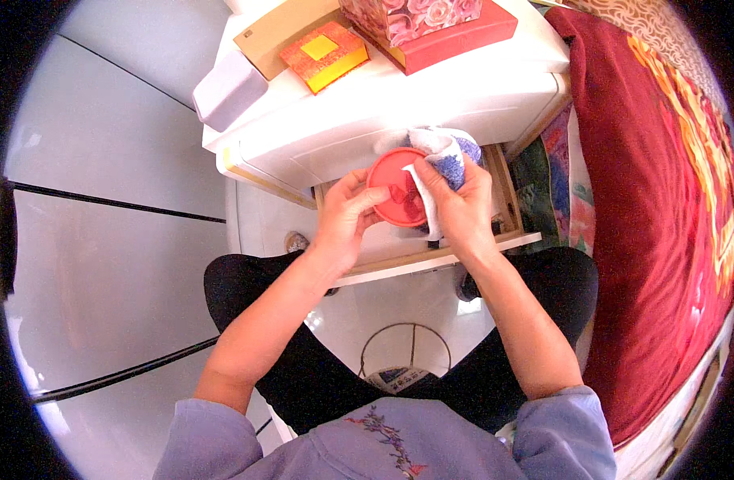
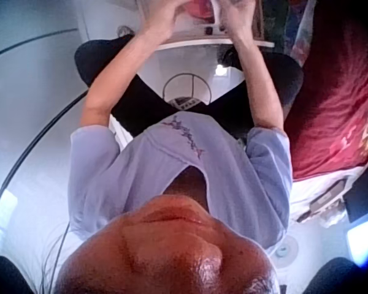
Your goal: The person sits on the floor and wipes various items inside a nightstand drawer with a cloth. They remove boxes, a candle, and a remote control one by one, wipe each item, and place them on top of the nightstand. Finally, they wipe the inside of the drawer and close it.
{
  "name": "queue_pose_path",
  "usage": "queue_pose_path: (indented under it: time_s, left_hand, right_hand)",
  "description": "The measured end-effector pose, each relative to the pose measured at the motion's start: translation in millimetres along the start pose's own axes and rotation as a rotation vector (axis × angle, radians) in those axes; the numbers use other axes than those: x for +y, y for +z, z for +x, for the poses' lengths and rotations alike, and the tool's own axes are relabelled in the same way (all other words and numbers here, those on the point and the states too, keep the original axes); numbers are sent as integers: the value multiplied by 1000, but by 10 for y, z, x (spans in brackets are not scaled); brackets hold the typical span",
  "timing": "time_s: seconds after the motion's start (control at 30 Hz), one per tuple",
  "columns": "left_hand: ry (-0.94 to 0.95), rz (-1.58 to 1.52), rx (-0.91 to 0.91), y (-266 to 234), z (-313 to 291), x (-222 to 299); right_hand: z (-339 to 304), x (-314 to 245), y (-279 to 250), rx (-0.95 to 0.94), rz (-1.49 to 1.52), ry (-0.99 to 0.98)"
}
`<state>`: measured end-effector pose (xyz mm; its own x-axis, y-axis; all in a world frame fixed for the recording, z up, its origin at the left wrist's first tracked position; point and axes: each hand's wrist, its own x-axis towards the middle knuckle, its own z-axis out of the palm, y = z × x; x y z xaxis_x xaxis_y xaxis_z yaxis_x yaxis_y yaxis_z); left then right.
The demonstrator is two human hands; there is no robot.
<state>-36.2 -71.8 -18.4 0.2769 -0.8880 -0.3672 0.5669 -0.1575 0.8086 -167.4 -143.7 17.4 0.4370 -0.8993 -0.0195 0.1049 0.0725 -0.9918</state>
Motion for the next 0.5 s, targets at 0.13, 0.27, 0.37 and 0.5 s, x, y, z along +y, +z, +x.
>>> queue_pose_path:
  time_s: [0.13,0.27,0.37,0.5]
  left_hand:
    - [225,-61,-51,122,-68,-115]
    - [397,385,-161,54,-65,-88]
    - [186,-30,-165,40,-47,-49]
    - [85,-157,-121,182,-126,-136]
  right_hand:
    - [7,163,-37,-138,-281,-107]
    - [21,56,-82,-279,-368,-74]
    - [9,123,-16,-117,-170,-64]
    - [33,193,-8,53,-130,-108]
